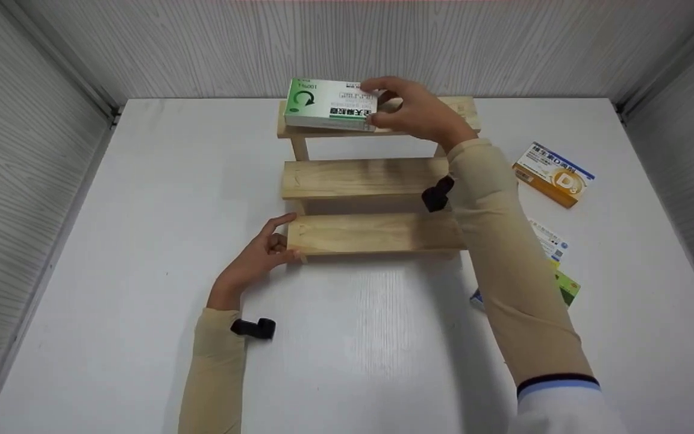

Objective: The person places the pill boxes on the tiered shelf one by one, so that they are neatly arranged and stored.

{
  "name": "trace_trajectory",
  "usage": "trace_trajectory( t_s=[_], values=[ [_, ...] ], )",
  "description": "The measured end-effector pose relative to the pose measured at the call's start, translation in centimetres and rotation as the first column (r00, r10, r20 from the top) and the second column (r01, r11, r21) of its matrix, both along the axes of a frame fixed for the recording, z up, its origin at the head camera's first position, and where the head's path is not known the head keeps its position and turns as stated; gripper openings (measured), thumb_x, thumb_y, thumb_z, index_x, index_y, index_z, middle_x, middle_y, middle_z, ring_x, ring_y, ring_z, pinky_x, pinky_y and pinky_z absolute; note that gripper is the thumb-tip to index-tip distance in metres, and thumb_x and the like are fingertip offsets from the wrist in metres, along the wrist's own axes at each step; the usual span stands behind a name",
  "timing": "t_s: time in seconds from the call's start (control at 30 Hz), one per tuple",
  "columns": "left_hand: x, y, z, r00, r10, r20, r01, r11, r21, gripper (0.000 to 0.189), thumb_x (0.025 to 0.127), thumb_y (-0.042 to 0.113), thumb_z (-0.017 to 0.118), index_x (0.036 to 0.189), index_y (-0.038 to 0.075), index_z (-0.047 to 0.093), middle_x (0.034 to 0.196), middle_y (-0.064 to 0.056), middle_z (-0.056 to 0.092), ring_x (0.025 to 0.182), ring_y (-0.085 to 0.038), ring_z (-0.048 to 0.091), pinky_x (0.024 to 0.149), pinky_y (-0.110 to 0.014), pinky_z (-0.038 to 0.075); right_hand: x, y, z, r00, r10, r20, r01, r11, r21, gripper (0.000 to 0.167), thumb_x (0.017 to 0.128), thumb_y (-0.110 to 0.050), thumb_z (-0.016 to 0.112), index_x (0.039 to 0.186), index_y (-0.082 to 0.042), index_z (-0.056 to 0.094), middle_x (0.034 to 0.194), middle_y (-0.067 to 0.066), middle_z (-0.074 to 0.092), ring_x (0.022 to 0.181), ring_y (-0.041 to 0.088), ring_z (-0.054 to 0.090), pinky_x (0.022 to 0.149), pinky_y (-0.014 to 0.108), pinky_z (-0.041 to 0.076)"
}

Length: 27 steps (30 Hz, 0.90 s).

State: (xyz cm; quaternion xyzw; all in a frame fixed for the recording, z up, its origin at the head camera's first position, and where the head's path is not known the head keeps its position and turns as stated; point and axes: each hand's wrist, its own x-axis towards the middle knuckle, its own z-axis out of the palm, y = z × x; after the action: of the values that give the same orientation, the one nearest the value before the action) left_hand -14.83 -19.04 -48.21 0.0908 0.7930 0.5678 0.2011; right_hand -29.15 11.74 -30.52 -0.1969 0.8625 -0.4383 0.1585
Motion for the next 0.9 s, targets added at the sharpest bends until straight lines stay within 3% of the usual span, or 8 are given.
trace_trajectory(
  t_s=[0.47, 0.67, 0.83, 0.9],
  values=[
    [0.14, 0.00, -0.03, 1.000, 0.011, 0.000, -0.011, 1.000, -0.003, 0.071, 0.090, 0.026, 0.070, 0.150, 0.029, 0.031, 0.105, -0.013, 0.062, 0.093, -0.018, 0.056, 0.083, -0.031, 0.041, -0.28, -0.64, -0.51, 1.000, -0.005, -0.002, 0.006, 0.998, 0.056, 0.054, 0.091, -0.020, 0.062, 0.142, -0.022, 0.046, 0.127, 0.003, 0.053, 0.111, 0.013, 0.053, 0.094, 0.029, 0.045],
    [0.17, -0.01, 0.02, 1.000, 0.010, 0.011, -0.010, 1.000, -0.009, 0.075, 0.089, 0.022, 0.071, 0.151, 0.028, 0.029, 0.100, -0.011, 0.062, 0.090, -0.017, 0.055, 0.084, -0.030, 0.039, -0.35, -0.68, -0.66, 0.999, 0.006, 0.036, -0.008, 0.999, 0.047, 0.057, 0.091, -0.017, 0.061, 0.144, -0.019, 0.042, 0.129, 0.004, 0.053, 0.110, 0.012, 0.054, 0.094, 0.027, 0.045],
    [0.17, 0.10, 0.07, 0.999, 0.010, 0.033, -0.010, 1.000, 0.001, 0.076, 0.090, 0.016, 0.069, 0.152, 0.024, 0.026, 0.105, -0.012, 0.062, 0.094, -0.017, 0.056, 0.086, -0.032, 0.039, -0.34, -0.66, -0.76, 0.999, 0.026, 0.048, -0.027, 0.999, 0.023, 0.060, 0.091, -0.017, 0.062, 0.147, -0.017, 0.039, 0.134, 0.006, 0.052, 0.115, 0.013, 0.054, 0.098, 0.028, 0.045],
    [0.30, 0.27, 0.57, 0.999, 0.006, 0.037, -0.006, 1.000, 0.002, 0.076, 0.090, 0.014, 0.068, 0.153, 0.021, 0.026, 0.107, -0.014, 0.061, 0.095, -0.017, 0.056, 0.086, -0.032, 0.039, -0.24, -0.44, -0.75, 0.999, 0.029, 0.038, -0.030, 0.999, 0.018, 0.063, 0.091, -0.020, 0.064, 0.148, -0.019, 0.037, 0.137, 0.007, 0.050, 0.118, 0.015, 0.053, 0.099, 0.030, 0.044]
  ],
)
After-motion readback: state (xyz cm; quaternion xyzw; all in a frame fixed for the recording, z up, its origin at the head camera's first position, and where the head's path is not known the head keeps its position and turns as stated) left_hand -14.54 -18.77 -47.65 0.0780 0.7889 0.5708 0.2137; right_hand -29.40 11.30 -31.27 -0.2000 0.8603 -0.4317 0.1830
